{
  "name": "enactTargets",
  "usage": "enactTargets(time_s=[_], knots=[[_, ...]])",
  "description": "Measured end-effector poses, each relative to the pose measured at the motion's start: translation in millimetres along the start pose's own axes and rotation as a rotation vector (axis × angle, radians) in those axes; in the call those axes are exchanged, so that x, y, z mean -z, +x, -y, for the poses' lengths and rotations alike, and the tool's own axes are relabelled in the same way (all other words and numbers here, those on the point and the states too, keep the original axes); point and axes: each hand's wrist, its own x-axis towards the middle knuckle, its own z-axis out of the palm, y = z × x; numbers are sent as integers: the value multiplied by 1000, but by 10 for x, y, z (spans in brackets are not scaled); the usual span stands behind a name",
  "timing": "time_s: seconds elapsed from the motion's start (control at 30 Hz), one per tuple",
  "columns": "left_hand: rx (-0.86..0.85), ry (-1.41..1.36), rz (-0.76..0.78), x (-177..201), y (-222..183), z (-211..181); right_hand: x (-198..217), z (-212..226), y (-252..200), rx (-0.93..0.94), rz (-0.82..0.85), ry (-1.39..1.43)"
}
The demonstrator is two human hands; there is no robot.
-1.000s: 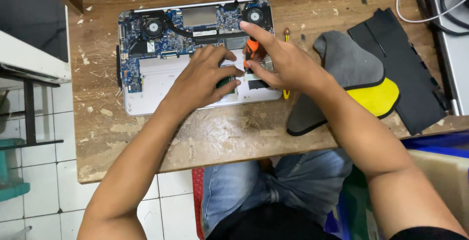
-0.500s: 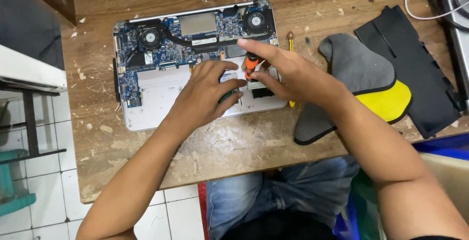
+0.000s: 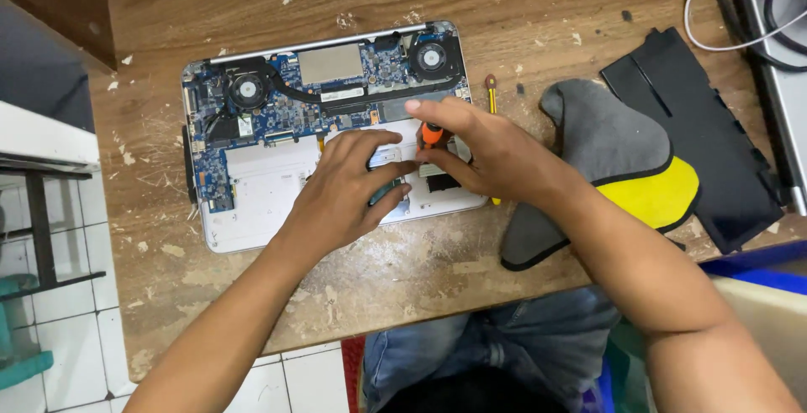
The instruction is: Repairing a laptop by connecting internal ribbon cables and securing components with a screwdriver
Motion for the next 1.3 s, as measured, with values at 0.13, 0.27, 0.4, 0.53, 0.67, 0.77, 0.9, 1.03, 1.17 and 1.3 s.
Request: enactTargets(time_s=[0.13, 0.27, 0.4, 0.53, 0.67, 0.77, 0.9, 1.03, 1.17, 1.3], knots=[[-18, 21, -4, 4, 25, 5, 41, 83, 59, -1, 27, 9], [-63, 126, -40, -82, 3, 16, 81, 138, 80, -4, 84, 31], [-128, 322, -65, -204, 22, 59, 77, 91, 94, 48, 43, -22], [-151, 305, -72, -208, 12, 76, 66, 109, 104, 17, 28, 17], [-147, 251, -99, -154, 0, 50, 65, 157, 128, -26, 46, 106], [-166, 224, -114, -114, 10, 70, 43, 99, 151, 0, 21, 101], [-172, 169, -131, -94, 47, 37, 35, 73, 159, 13, 28, 146], [-145, 95, -142, -145, 21, 136, 55, 140, 154, 5, 104, 166], [-151, 59, -175, -176, 4, 134, 9, 61, 77, 25, 126, 128], [-154, 37, -168, -127, 0, 122, 0, -24, 53, 40, 45, 52]])
